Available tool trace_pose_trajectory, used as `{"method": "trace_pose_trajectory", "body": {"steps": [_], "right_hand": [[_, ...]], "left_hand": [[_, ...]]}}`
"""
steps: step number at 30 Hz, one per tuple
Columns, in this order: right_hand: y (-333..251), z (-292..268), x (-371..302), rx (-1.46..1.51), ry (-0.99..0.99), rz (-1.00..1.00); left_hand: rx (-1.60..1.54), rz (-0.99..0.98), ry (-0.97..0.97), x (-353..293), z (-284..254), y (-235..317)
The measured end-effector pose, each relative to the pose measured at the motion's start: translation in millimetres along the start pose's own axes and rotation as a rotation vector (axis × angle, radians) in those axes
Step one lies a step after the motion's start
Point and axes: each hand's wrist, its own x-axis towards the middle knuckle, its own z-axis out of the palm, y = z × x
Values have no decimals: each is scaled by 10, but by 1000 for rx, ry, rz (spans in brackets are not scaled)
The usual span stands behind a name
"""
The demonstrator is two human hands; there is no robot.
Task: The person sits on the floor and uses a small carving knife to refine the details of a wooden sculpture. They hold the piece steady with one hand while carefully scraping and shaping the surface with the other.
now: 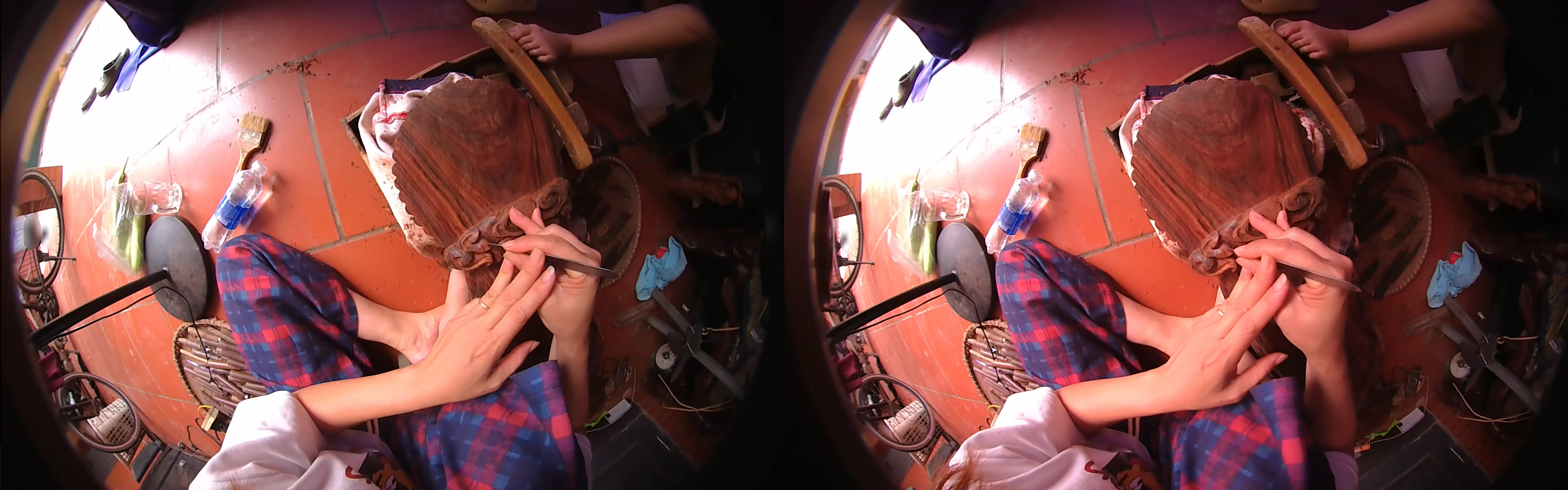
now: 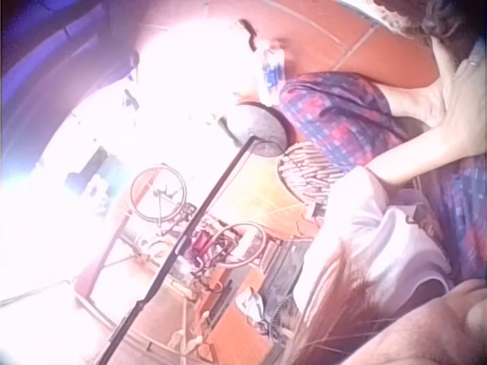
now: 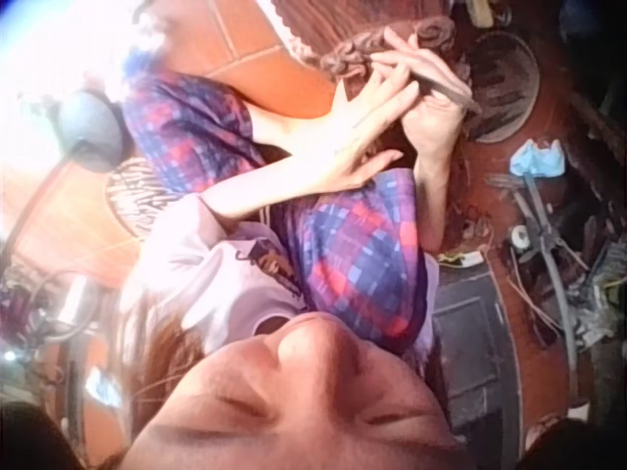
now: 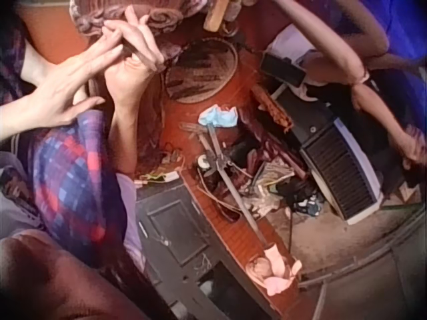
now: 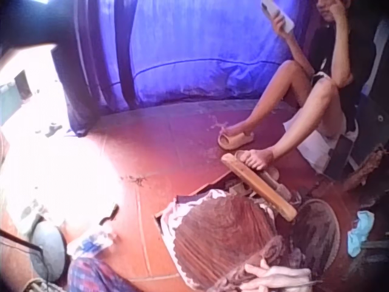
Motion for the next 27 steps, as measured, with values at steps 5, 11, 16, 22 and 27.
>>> {"method": "trace_pose_trajectory", "body": {"steps": [5, 11, 16, 22, 27], "right_hand": [[-24, 55, 60, 67, 93, 98], [27, -42, 88, 37, 11, 40], [28, -43, 32, 15, -23, -31], [63, -70, 37, 76, 9, -1], [72, -43, 71, 102, 63, 70]], "left_hand": [[-34, -34, 5, 74, 18, -16], [40, -1, -15, 41, 21, -71], [128, 17, 22, -43, 93, -51], [115, 20, 23, 10, 141, -71], [86, -10, -28, 85, 76, -105]]}}
